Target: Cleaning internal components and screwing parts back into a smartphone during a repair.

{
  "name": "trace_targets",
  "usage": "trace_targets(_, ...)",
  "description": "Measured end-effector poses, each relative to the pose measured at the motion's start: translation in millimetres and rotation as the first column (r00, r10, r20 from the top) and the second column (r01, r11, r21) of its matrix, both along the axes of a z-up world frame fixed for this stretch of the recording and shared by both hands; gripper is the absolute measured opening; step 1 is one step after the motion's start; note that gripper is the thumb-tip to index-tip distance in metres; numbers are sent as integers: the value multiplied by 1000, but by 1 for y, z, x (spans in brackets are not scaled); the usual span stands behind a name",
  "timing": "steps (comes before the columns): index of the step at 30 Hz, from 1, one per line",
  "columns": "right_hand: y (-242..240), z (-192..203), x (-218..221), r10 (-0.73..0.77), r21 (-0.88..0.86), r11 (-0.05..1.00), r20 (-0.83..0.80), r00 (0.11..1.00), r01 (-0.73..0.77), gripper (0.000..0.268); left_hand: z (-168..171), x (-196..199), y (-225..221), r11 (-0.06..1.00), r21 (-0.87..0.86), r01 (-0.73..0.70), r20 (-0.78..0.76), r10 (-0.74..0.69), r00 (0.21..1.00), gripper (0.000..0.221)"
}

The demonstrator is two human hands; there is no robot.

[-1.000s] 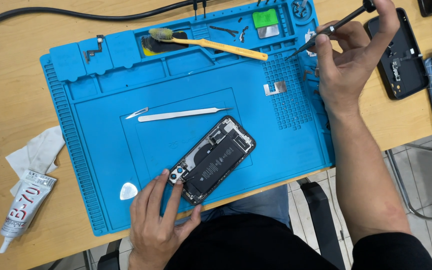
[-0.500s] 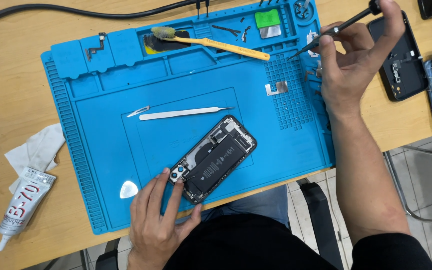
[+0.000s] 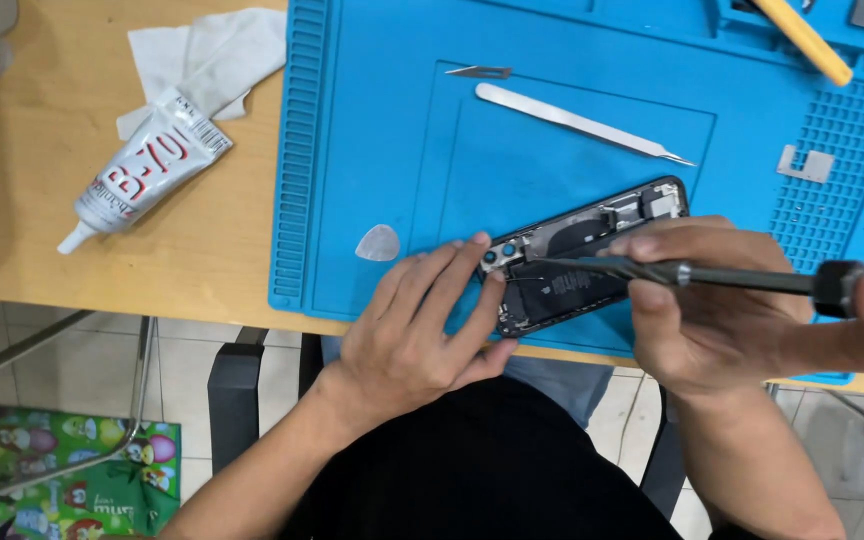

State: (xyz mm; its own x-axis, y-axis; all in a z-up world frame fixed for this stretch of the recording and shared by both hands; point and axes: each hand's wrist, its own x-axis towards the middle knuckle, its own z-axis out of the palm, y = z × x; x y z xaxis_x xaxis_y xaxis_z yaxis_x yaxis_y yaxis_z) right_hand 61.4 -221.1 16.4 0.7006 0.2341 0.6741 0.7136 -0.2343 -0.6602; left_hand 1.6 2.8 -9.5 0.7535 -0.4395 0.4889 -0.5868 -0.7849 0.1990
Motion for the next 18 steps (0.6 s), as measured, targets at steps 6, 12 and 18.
trace_targets(6, 25, -7, 0, 103, -92, 990, 0, 995, -103, 74, -2, 0, 4, 1000, -2, -13, 30, 13, 999, 42)
trace_targets(12, 24, -10, 1, 195, -123, 973, -13, 981, -195, 74, -5, -2, 5, 999, -8, -34, 42, 34, 999, 40)
trace_targets(18, 24, -14, -2, 219, -93, 970, -54, 974, -224, 79, -8, -4, 6, 1000, -7, -19, 30, 19, 999, 41)
